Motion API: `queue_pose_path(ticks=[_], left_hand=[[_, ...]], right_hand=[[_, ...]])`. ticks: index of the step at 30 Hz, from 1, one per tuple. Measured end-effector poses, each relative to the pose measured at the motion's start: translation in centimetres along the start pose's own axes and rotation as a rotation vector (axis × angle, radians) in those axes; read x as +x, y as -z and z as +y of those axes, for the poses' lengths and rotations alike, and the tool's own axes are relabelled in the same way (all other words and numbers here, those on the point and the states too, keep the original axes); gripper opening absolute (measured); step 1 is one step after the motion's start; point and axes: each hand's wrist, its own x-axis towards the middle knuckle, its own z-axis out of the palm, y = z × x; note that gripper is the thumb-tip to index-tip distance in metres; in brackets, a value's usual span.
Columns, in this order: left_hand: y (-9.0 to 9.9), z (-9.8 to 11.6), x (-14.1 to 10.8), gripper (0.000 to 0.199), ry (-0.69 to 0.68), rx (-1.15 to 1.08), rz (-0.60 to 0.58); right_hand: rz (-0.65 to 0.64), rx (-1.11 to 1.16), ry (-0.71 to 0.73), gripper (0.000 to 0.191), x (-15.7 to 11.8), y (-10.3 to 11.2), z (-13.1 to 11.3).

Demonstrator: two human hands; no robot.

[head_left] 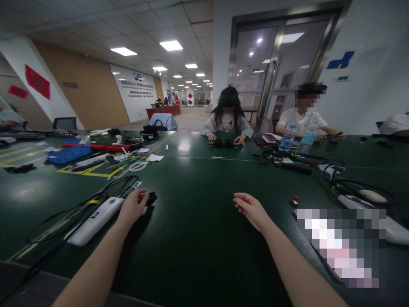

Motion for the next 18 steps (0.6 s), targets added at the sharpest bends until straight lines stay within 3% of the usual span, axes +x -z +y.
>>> queue_pose_path(ticks=[7, 14, 18], left_hand=[[0.5, 1.2, -0.2, 0.053, 0.096, -0.088, -0.013], [-0.5, -0.7, 0.4, 0.069, -0.015, -0.096, -0.094], [-0.7, -1.3, 0.8, 0.062, -0.063, -0.022, -0.114]], right_hand=[[-0.002, 0.057, -0.012, 0.022, 0.1, 0.1, 0.0], [0.001, 0.083, -0.005, 0.021, -0.1, -0.1, -0.3], [0.013, 0.086, -0.003, 0.02, -0.3, -0.3, -0.6]])
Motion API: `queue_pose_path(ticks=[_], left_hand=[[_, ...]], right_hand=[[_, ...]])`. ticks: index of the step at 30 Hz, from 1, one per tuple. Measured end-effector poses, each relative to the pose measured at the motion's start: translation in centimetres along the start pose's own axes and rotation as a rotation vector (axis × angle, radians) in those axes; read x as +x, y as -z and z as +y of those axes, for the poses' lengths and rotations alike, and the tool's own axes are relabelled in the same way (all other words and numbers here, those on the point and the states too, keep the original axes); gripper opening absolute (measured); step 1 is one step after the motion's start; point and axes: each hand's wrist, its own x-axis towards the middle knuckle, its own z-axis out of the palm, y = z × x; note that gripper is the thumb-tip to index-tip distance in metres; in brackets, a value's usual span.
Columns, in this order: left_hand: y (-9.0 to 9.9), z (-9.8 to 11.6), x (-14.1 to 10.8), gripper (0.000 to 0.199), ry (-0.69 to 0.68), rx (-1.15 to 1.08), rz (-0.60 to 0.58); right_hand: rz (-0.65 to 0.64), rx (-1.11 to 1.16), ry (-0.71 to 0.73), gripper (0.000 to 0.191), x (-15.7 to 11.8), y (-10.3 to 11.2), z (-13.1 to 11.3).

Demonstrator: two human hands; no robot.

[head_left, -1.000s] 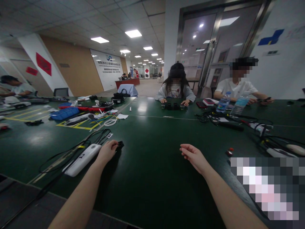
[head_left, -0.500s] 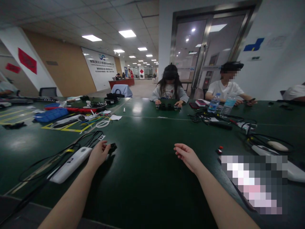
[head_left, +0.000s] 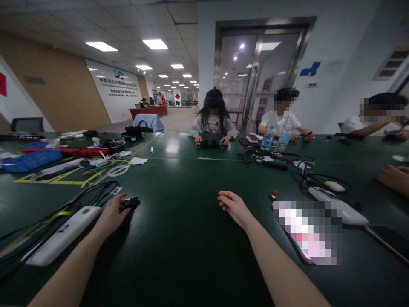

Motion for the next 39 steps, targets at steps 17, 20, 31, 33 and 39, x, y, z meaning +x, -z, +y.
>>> queue_pose_path(ticks=[17, 20, 31, 33, 39], left_hand=[[1.5, 6.1, -0.5, 0.054, 0.056, 0.093, -0.182], [0.3, 8.3, -0.5, 0.052, 0.011, 0.041, -0.21], [-6.7, 18.7, -2.4, 0.045, -0.292, -0.163, -0.369], [-7.5, 20.0, -3.3, 0.044, -0.342, -0.214, -0.381], [-7.5, 21.2, -5.1, 0.041, -0.462, -0.309, -0.465]], right_hand=[[-0.008, -0.001, 0.007, 0.019, -0.3, 0.1, 0.0], [-0.014, -0.004, 0.015, 0.02, -0.6, 0.0, -0.3], [0.019, -0.04, 0.023, 0.023, -1.0, -0.5, -0.5], [0.041, -0.075, 0.024, 0.023, -0.9, -0.7, -0.3], [0.039, -0.169, 0.036, 0.027, -0.5, -0.8, -0.3]])
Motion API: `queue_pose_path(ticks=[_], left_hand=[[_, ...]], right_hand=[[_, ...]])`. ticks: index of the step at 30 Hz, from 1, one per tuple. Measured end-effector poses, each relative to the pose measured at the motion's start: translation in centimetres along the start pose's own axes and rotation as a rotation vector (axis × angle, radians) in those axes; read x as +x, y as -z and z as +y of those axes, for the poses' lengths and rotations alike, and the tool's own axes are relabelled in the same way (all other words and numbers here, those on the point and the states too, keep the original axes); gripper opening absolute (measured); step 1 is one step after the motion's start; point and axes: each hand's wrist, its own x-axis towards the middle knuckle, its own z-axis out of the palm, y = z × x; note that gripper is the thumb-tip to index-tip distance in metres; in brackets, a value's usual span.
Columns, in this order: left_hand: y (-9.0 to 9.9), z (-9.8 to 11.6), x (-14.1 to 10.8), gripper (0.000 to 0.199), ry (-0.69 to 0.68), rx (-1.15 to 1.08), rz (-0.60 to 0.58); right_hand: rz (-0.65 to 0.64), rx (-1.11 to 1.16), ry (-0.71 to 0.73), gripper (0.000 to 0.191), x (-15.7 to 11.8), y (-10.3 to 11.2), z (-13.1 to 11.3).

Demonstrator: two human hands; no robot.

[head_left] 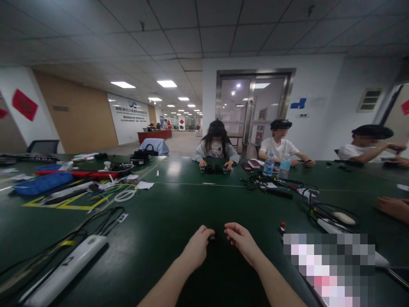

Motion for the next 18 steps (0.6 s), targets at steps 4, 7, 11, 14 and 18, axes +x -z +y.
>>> queue_pose_path(ticks=[4, 7, 11, 14, 18], left_hand=[[0.4, 0.6, -0.8, 0.038, -0.008, -0.074, -0.046], [0.6, 1.2, -1.1, 0.036, -0.02, -0.118, -0.08], [0.9, 1.7, -1.2, 0.035, -0.026, -0.156, -0.125], [0.9, 1.4, -1.2, 0.033, -0.016, -0.168, -0.15], [0.5, 0.6, -1.0, 0.029, -0.032, -0.167, -0.152]], right_hand=[[-0.046, -0.121, 0.008, 0.028, 0.3, -0.1, -0.1], [-0.124, -0.247, 0.052, 0.027, 0.2, -0.4, -0.1], [-0.136, -0.323, 0.067, 0.024, -0.4, -0.7, -0.6], [-0.138, -0.387, 0.082, 0.024, -1.1, -0.9, -1.1], [-0.138, -0.527, 0.145, 0.018, -1.5, -1.5, -1.2]])
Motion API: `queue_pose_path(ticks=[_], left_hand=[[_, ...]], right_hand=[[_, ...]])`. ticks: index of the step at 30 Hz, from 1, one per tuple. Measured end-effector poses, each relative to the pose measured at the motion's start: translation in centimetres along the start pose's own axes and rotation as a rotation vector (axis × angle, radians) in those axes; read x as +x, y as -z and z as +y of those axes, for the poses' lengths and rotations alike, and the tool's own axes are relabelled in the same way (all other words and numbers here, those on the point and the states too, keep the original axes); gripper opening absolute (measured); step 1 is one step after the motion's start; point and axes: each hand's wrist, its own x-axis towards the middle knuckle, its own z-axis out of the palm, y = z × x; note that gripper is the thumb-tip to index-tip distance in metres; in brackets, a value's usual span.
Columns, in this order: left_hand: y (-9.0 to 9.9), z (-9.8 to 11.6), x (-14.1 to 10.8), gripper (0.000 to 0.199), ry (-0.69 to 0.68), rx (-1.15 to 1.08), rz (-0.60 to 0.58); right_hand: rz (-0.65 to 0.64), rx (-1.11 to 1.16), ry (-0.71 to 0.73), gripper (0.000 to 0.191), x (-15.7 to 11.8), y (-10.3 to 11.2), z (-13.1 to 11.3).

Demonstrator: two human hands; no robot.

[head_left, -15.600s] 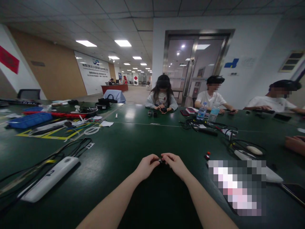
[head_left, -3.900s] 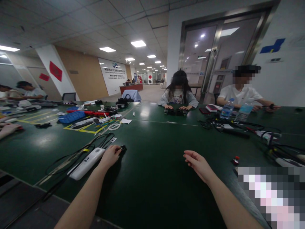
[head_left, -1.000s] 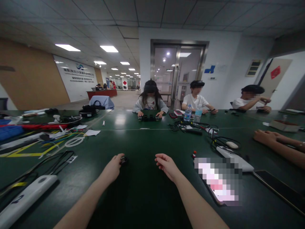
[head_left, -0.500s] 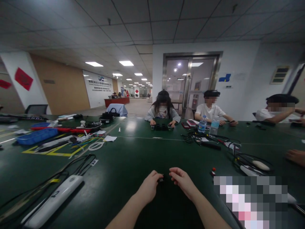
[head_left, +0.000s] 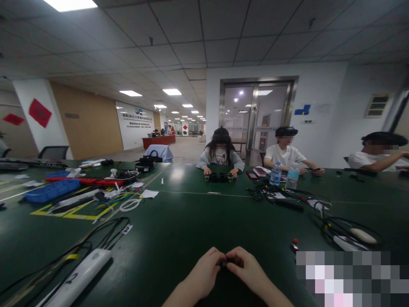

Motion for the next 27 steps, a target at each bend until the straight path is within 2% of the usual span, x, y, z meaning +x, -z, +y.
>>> queue_pose_path(ticks=[6, 13, 16, 21, 27], left_hand=[[-0.3, -0.7, 0.4, 0.027, 0.008, -0.024, 0.005], [0.1, -0.7, 0.4, 0.036, 0.067, -0.099, 0.012], [0.4, -0.3, 0.4, 0.039, 0.071, -0.121, 0.021], [0.6, -0.3, 0.5, 0.042, 0.075, -0.102, -0.01], [0.1, -0.4, 0.5, 0.044, 0.055, -0.071, 0.069]], right_hand=[[0.006, -0.094, 0.059, 0.018, 0.3, -0.8, 0.4], [0.01, -0.073, 0.011, 0.013, 0.5, -1.2, 0.2], [0.073, 0.033, 0.009, 0.013, 0.7, -1.3, 0.7], [0.168, 0.351, -0.03, 0.025, 1.3, -0.9, 2.3], [0.262, 0.527, -0.096, 0.035, 1.3, -0.2, 2.3]])
